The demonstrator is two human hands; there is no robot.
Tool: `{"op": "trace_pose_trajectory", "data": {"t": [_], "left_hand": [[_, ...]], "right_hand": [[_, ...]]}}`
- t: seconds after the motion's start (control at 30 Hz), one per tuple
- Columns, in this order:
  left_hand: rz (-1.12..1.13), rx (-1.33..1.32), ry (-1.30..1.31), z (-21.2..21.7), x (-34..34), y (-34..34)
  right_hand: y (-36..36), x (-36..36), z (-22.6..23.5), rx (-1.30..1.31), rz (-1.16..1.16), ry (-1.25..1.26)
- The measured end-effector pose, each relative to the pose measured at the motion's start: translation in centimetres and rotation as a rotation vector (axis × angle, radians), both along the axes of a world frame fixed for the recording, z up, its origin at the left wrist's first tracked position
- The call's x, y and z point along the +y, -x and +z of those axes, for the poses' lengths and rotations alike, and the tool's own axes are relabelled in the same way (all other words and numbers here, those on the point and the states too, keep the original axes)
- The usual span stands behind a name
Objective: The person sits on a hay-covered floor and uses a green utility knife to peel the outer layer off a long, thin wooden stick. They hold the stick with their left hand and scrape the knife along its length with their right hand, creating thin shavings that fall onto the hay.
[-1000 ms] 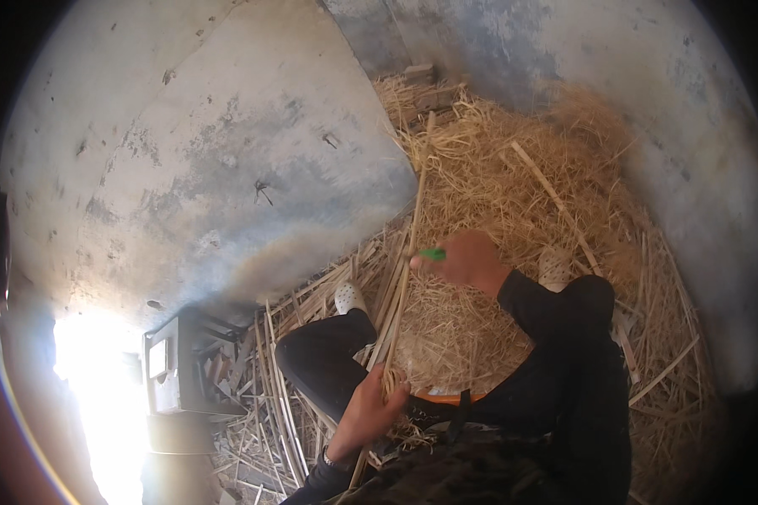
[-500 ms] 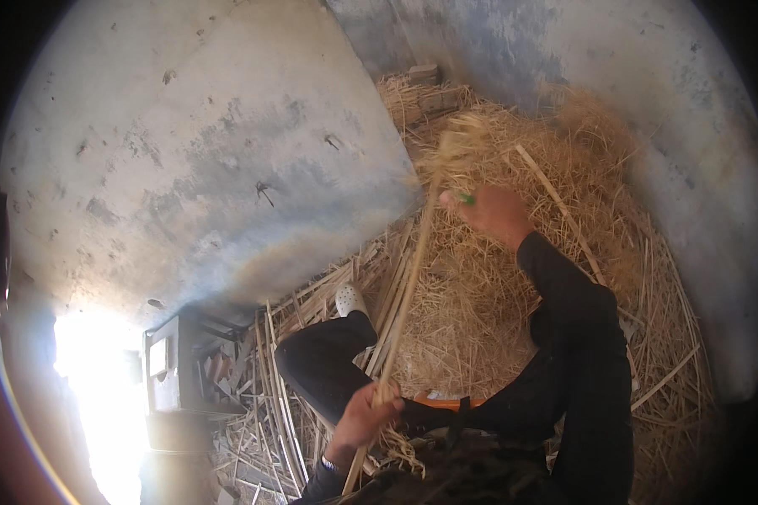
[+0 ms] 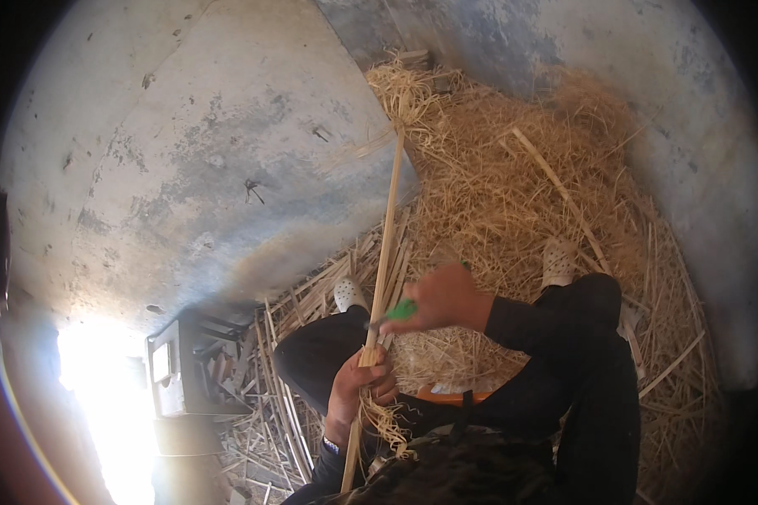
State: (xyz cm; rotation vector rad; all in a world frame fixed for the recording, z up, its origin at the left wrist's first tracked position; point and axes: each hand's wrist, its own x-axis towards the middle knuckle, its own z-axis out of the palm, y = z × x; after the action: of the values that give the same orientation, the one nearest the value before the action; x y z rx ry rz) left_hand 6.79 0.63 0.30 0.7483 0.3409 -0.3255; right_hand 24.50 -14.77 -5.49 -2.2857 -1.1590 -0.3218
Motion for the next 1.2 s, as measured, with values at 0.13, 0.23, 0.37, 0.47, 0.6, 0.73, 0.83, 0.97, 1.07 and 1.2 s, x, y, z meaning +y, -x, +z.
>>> {"op": "trace_pose_trajectory", "data": {"t": [0.13,0.23,0.37,0.47,0.6,0.73,0.83,0.97,1.07,1.2], "left_hand": [[-0.035,0.030,-0.140,0.2,-0.7,0.8],[-0.053,-0.017,-0.144,-0.4,-0.2,0.7],[-0.064,-0.071,-0.545,-0.2,0.0,1.1],[-0.086,-0.111,-0.725,0.6,-0.1,0.9],[-0.113,-0.131,-0.884,0.6,-0.2,1.5],[-0.143,-0.076,-0.829,1.0,-0.1,1.2],[-0.136,-0.082,-0.860,0.8,-1.1,2.4],[-0.201,-0.097,-0.868,1.1,-1.1,3.2],[-0.166,-0.057,-0.786,0.5,-0.3,2.7],[-0.208,-0.059,-1.012,2.6,-1.1,2.9]], "right_hand": [[-5.0,-0.6,0.4,0.257,-0.208,0.094],[0.1,0.0,-0.5,0.172,-0.005,0.081],[2.2,0.2,0.8,-0.041,0.142,0.047],[1.3,0.6,0.4,-0.018,0.086,-0.056],[-1.7,-0.2,0.3,0.014,-0.057,-0.007],[-1.0,0.5,-1.1,0.081,-0.065,-0.095],[-5.2,-0.4,-0.9,0.089,-0.172,-0.031],[-7.3,-1.6,0.0,0.242,-0.269,0.038],[0.0,0.0,-0.9,0.127,0.003,-0.045],[0.0,-0.1,-0.6,-0.087,-0.018,-0.049]]}}
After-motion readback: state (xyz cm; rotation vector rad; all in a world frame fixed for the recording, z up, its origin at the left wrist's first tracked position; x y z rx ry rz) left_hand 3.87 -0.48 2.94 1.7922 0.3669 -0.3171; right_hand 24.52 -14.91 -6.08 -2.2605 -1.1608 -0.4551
